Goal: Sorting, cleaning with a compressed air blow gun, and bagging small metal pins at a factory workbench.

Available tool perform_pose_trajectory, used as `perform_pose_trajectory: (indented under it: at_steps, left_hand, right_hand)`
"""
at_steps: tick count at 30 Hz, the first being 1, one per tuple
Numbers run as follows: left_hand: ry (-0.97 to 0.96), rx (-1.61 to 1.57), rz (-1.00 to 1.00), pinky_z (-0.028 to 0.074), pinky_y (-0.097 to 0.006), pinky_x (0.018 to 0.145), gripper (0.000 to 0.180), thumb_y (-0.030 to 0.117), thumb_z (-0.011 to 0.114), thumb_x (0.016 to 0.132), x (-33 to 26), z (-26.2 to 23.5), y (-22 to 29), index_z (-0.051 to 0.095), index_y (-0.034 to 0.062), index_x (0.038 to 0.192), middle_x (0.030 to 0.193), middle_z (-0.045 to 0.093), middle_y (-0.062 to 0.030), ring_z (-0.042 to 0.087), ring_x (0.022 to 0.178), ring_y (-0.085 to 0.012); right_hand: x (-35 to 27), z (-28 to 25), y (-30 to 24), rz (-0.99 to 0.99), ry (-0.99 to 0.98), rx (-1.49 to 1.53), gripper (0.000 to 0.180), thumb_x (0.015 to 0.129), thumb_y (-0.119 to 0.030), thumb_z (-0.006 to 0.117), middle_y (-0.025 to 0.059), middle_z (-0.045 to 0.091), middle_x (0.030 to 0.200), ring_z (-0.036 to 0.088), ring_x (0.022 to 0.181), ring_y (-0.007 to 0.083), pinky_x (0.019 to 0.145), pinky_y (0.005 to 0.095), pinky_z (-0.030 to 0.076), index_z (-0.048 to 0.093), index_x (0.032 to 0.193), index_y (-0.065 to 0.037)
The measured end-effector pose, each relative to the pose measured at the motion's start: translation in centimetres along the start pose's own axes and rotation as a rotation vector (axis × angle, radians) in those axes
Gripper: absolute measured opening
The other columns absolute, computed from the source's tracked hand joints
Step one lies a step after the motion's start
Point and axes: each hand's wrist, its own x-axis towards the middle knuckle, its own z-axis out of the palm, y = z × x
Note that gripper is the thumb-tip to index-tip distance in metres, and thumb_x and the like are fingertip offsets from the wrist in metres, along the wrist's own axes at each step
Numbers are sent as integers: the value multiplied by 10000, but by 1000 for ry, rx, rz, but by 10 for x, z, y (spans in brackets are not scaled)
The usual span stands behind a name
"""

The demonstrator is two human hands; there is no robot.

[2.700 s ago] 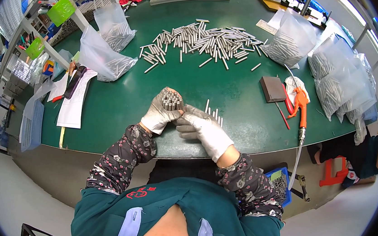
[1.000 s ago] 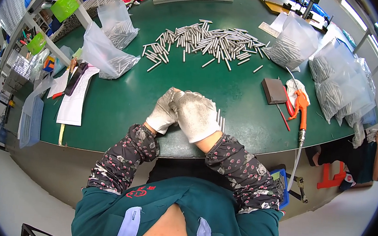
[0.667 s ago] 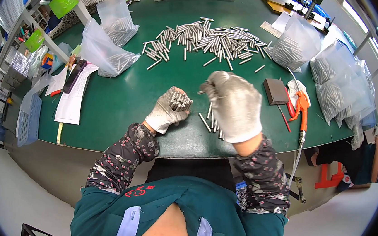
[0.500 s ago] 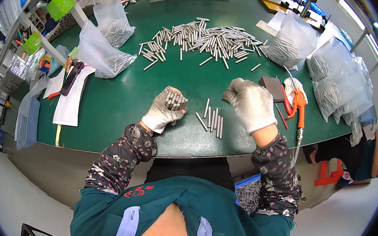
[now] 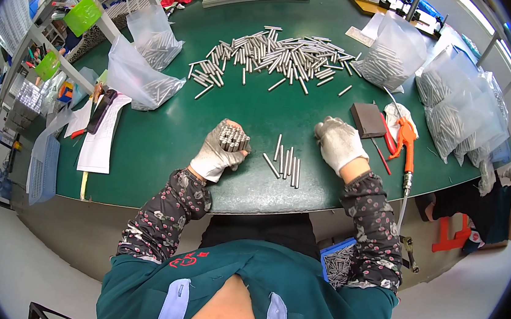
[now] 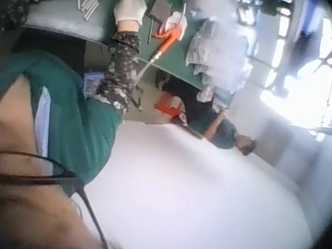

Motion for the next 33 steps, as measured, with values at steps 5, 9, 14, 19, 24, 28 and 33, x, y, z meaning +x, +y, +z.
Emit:
perform_pose_trajectory:
  at_steps: [5,9,14,19,24,28,33]
  left_hand:
    - [4,43,1,444,-200,424,422,-118,641,646,0,1,-1,457,93,963,771,569,-25,537,588,-88]
    - [-15,40,4,428,-195,421,417,-124,629,646,1,3,-1,453,90,958,766,563,-18,525,582,-80]
    - [-19,23,5,421,-197,420,412,-126,626,647,2,4,-1,453,86,956,770,564,-14,523,584,-75]
    - [-9,-2,24,423,-193,449,410,-129,622,646,2,6,-1,462,87,956,770,562,-13,526,609,-75]
    - [-50,8,14,453,-215,713,446,-113,673,620,2,2,1,458,60,970,854,537,9,526,808,-78]
    - [-98,-99,85,458,-224,715,483,-43,748,604,6,0,-8,464,56,981,863,539,11,528,816,-83]
    - [-124,-49,119,432,-197,721,443,32,763,633,4,-5,-11,482,86,970,893,514,37,491,820,-57]
  right_hand:
    - [-31,-16,-17,-224,-42,48,130,635,-15,524,82,561,779,553,784,261,676,360,451,597,711,-91]
    - [-40,-17,-22,-294,1,339,136,603,34,517,80,563,734,546,736,277,657,370,443,563,679,-70]
    - [-33,-20,-32,-219,227,520,141,647,30,536,93,564,724,551,712,288,653,371,441,565,758,-51]
    - [-17,-28,-70,-234,287,593,158,681,-62,619,90,574,747,548,723,289,663,368,439,588,836,-50]
    - [2,-33,-109,-171,319,563,222,708,-210,631,93,579,822,545,814,271,722,382,445,608,896,-93]
    - [13,-28,-132,-168,345,454,290,667,-246,673,94,575,825,534,819,277,723,381,432,621,905,-87]
    - [21,-15,-138,-163,387,269,228,684,-246,650,85,564,782,532,786,266,698,378,428,618,839,-82]
